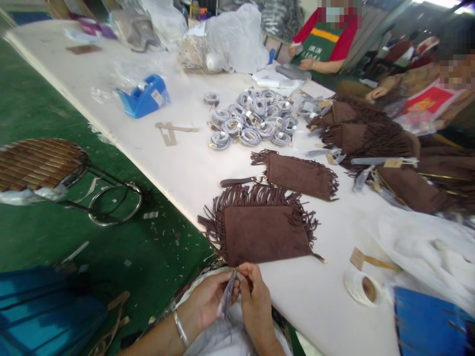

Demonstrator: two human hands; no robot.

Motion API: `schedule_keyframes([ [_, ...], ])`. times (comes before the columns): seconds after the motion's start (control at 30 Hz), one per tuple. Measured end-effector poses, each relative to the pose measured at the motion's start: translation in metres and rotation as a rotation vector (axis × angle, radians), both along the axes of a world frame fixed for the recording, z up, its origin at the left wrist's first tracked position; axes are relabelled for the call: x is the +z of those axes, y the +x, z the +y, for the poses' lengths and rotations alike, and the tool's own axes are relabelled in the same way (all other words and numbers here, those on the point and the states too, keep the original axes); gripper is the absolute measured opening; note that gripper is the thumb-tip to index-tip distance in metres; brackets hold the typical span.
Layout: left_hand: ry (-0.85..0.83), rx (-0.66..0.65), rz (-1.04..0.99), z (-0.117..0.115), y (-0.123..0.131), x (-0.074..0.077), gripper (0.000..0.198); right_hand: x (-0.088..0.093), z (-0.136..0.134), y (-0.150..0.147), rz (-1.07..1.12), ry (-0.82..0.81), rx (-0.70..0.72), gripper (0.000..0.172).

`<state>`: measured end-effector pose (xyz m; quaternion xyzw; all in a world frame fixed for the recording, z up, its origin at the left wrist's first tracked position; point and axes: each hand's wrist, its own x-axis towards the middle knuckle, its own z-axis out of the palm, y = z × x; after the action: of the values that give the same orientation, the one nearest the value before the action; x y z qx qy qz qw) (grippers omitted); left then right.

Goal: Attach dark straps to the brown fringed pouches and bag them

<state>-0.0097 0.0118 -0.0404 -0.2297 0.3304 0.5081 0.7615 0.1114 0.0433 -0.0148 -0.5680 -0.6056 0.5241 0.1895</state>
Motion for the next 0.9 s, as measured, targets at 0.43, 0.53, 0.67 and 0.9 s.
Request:
schedule_keyframes([
  [0.43, 0.084, -0.069, 0.489, 0.002, 0.004, 0.028, 0.015, 0.008, 0.005, 0.001, -0.05, 0.042, 0.052, 0.02],
  [0.53, 0.12, -0.159, 0.53, 0.005, 0.0, 0.034, 0.019, 0.012, 0.008, 0.002, -0.088, 0.032, 0.057, 0.016],
  [0.67, 0.125, -0.284, 0.402, 0.008, -0.009, 0.027, 0.017, 0.018, 0.013, 0.006, -0.174, 0.057, 0.143, 0.014],
  [0.9, 0.131, -0.241, 0.152, 0.006, -0.009, 0.004, 0.014, 0.025, 0.02, 0.014, -0.376, 0.102, 0.176, 0.017],
])
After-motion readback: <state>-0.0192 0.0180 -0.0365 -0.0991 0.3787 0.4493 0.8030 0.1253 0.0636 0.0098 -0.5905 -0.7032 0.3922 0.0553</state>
